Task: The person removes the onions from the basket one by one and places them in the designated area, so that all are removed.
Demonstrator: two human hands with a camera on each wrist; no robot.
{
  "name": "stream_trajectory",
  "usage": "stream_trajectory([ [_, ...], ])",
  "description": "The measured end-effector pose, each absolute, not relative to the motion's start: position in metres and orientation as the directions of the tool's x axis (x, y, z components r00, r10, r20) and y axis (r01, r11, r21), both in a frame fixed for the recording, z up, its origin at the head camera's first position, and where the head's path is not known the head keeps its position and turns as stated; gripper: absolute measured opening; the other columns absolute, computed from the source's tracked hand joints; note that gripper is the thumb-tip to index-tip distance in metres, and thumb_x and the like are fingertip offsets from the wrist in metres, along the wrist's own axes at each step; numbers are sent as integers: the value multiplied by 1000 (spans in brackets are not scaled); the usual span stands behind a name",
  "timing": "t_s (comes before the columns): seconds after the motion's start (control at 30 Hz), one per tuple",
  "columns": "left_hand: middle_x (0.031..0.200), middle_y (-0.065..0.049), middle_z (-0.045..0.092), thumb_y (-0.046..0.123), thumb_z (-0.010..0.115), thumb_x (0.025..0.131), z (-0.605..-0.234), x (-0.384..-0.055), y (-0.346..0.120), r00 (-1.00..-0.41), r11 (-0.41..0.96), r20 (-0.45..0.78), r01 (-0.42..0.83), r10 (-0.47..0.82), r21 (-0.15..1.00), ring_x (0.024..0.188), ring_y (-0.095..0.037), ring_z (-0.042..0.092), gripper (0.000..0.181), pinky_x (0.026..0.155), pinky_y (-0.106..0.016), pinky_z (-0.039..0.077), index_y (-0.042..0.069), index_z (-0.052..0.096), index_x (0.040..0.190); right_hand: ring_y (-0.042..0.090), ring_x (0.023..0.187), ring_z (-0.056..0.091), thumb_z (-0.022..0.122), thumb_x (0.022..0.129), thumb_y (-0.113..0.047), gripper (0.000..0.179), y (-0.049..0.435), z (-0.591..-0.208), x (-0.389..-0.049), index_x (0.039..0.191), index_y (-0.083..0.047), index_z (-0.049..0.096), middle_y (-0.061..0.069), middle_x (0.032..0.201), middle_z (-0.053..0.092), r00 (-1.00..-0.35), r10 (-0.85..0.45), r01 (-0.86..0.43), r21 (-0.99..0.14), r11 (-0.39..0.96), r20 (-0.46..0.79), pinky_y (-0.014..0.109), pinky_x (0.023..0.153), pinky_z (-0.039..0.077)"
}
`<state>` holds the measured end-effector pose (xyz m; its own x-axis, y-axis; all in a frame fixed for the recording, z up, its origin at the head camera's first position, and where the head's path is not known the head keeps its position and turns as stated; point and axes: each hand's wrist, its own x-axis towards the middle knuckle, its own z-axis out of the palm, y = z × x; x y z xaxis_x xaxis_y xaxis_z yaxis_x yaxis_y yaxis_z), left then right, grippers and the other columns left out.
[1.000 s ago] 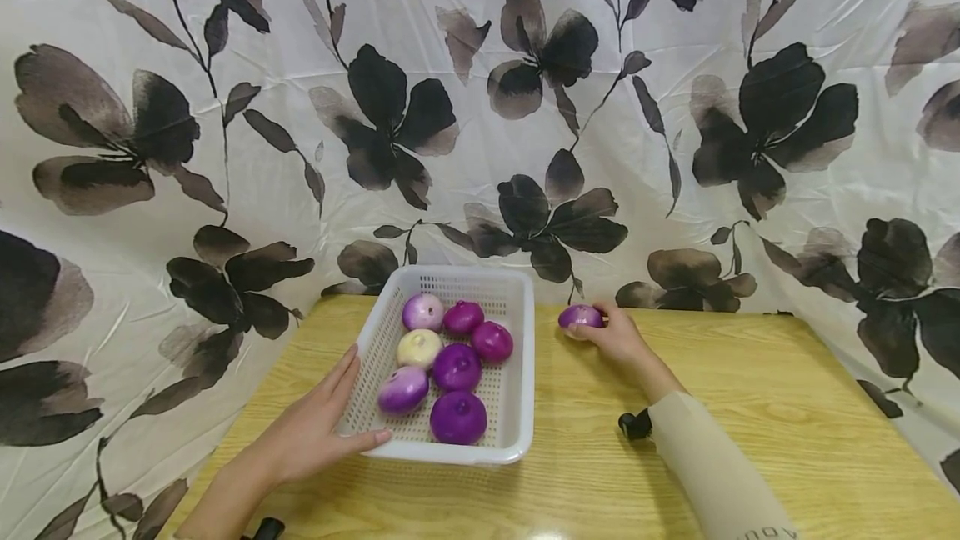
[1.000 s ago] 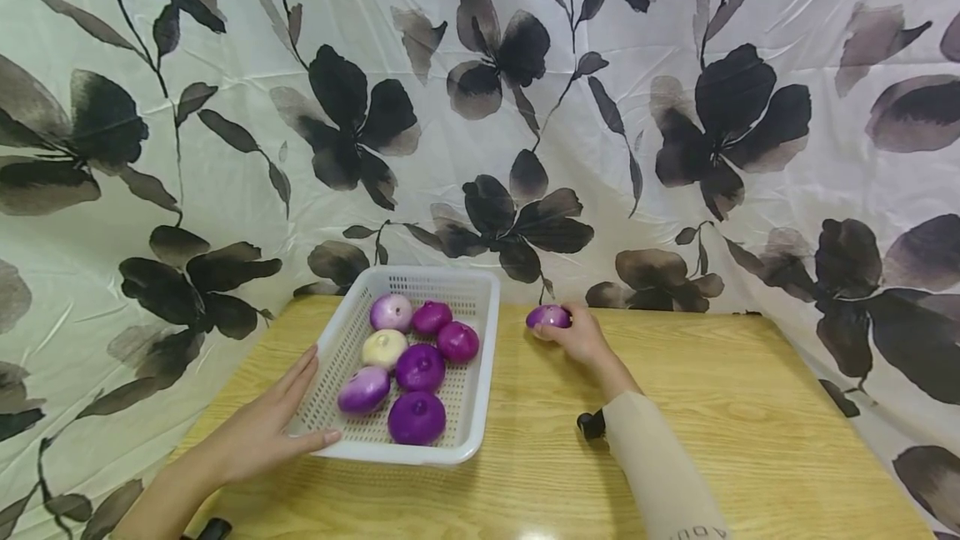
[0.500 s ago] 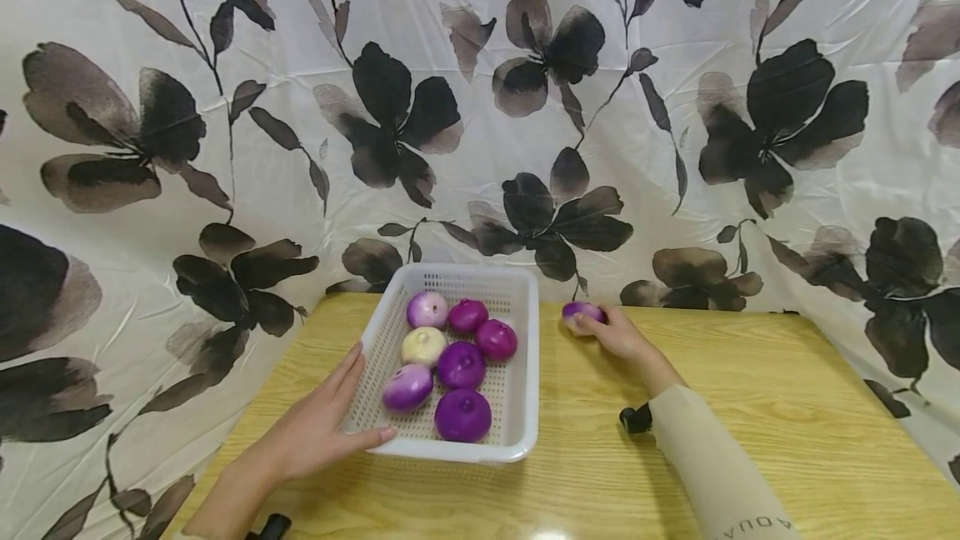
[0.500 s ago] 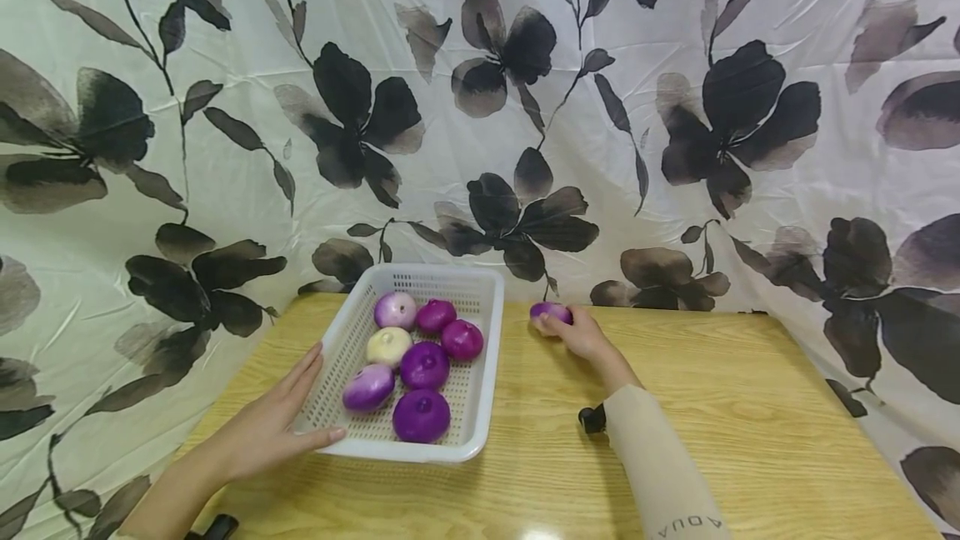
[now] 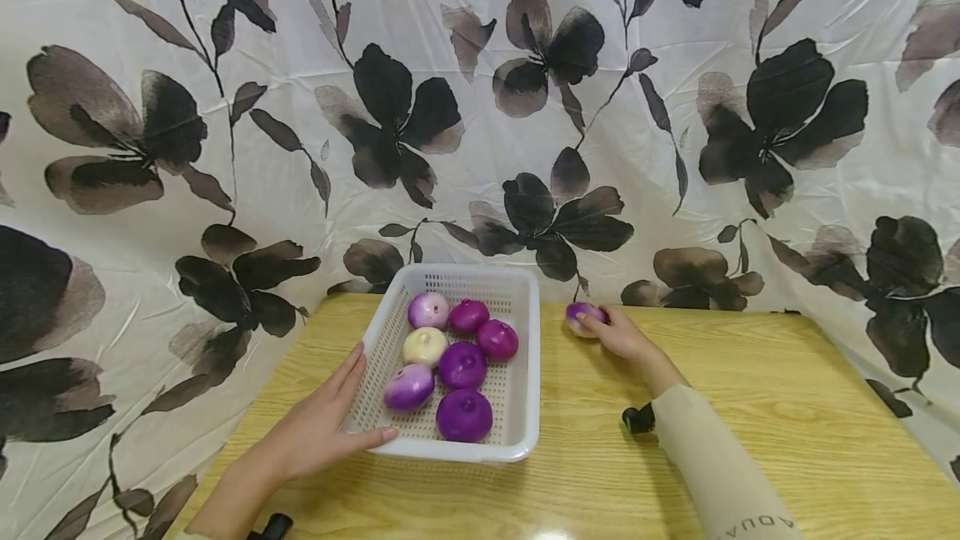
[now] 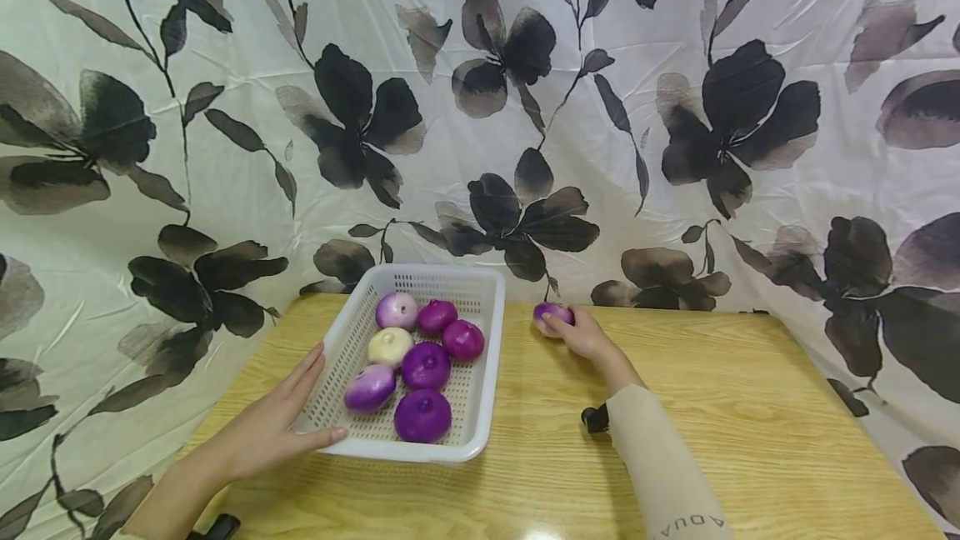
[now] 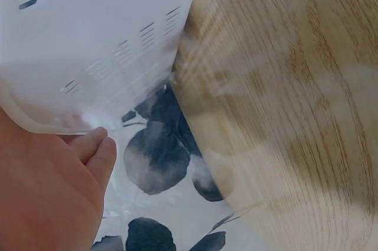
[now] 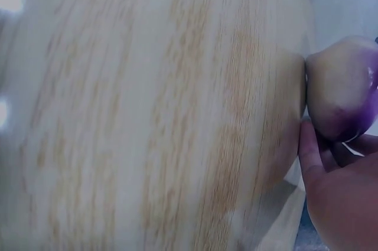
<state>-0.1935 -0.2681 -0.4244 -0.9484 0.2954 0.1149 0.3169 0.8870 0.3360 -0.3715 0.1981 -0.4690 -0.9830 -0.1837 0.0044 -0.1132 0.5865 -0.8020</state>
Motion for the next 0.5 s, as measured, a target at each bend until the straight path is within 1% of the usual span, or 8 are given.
stream_trajectory([
  [0.3,172,-10,3,80,59,84,-425,-193,-270,-947,887,121,322,298,331,152,-43,24,121,115,-63,34,-2,17,162,50,140,41,54,106,-40,72,200,-470,-375,147,17,37,38,147,44,-980,-201,-118,-822,557,4,57,119,33],
  [0.5,172,-9,3,80,59,84,-426,-194,-270,-947,887,121,321,297,331,151,-43,26,120,114,-63,35,-1,17,162,52,144,34,52,107,-42,78,202,-472,-374,150,19,29,40,153,34,-981,-194,-105,-807,582,-12,58,121,29],
])
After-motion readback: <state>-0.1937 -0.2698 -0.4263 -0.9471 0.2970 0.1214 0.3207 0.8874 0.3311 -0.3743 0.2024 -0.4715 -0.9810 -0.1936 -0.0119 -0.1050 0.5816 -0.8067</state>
